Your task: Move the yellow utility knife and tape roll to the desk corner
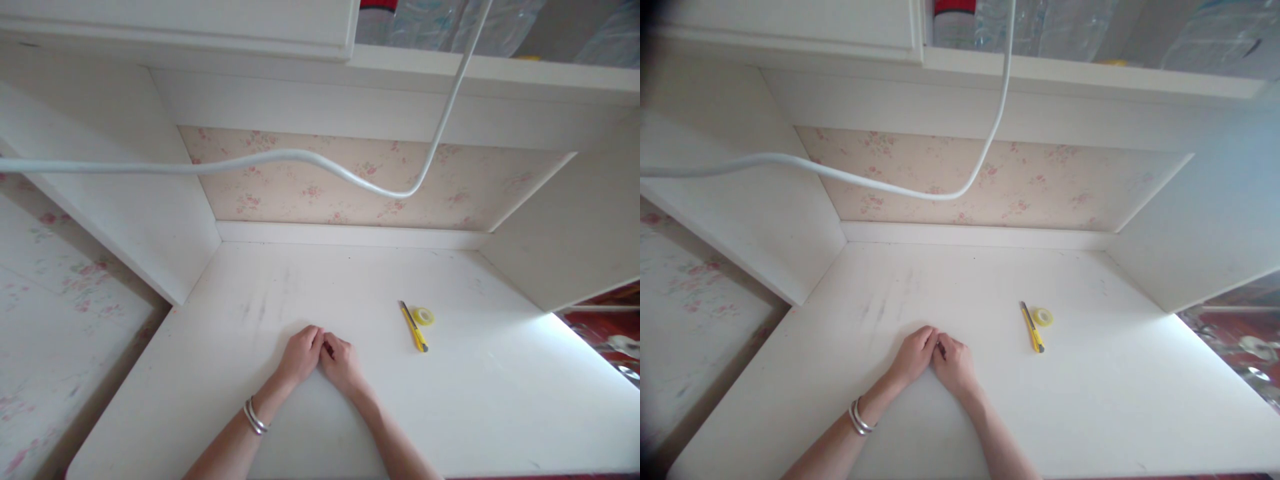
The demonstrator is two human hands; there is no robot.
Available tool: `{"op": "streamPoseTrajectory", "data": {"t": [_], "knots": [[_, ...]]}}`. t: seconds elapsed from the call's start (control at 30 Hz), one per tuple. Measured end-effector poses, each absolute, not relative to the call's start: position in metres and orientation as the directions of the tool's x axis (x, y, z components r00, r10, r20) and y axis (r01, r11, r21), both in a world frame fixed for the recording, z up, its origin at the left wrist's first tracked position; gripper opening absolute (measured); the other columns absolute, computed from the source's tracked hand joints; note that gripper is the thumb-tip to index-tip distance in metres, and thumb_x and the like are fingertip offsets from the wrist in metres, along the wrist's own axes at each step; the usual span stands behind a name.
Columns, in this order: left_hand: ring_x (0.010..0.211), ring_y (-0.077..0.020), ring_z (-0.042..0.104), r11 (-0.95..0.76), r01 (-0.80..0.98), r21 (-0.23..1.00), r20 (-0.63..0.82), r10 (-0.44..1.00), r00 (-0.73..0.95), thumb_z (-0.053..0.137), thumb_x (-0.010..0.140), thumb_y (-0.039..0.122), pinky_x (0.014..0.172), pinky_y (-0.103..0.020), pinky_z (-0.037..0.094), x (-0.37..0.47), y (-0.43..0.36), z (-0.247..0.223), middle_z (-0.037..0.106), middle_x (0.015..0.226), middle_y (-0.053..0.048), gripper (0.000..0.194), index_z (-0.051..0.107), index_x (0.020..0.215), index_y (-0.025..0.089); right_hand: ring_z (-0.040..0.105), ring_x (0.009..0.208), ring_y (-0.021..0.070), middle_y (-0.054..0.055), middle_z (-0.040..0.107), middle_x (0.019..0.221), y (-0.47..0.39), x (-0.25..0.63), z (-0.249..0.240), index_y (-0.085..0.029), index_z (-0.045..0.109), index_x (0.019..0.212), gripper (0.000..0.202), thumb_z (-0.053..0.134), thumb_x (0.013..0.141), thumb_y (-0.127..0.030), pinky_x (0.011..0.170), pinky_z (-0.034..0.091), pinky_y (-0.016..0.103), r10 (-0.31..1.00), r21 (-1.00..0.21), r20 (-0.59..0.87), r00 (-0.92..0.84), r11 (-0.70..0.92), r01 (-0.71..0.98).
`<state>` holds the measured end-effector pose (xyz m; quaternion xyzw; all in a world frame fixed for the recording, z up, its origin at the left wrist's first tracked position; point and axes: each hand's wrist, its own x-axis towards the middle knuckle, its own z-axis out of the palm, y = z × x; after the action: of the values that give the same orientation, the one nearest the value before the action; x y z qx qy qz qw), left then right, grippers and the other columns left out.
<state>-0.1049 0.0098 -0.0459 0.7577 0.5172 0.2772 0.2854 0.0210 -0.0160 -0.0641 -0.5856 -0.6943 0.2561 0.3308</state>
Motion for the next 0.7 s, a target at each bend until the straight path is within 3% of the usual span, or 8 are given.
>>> {"op": "streamPoseTrajectory", "data": {"t": [0.7], "knots": [[0.069, -0.0134, 0.056, -0.301, 0.639, 0.707, 0.12, 0.943, 0.311, 0.026, 0.095, 0.034, 0.065, -0.023, 0.038, -0.1051, 0.0097, -0.0464, 0.06, 0.074, -0.002, 0.035, 0.052, 0.075, 0.02, 0.05, 0.056, 0.0108, -0.001, 0.057, 0.064, -0.0161, 0.021, -0.0631, -0.02, 0.051, 0.075, 0.011, 0.042, 0.082, -0.02, 0.055, 0.034, 0.02, 0.983, -0.736, 0.158, -0.096, 0.182, 0.653]]}}
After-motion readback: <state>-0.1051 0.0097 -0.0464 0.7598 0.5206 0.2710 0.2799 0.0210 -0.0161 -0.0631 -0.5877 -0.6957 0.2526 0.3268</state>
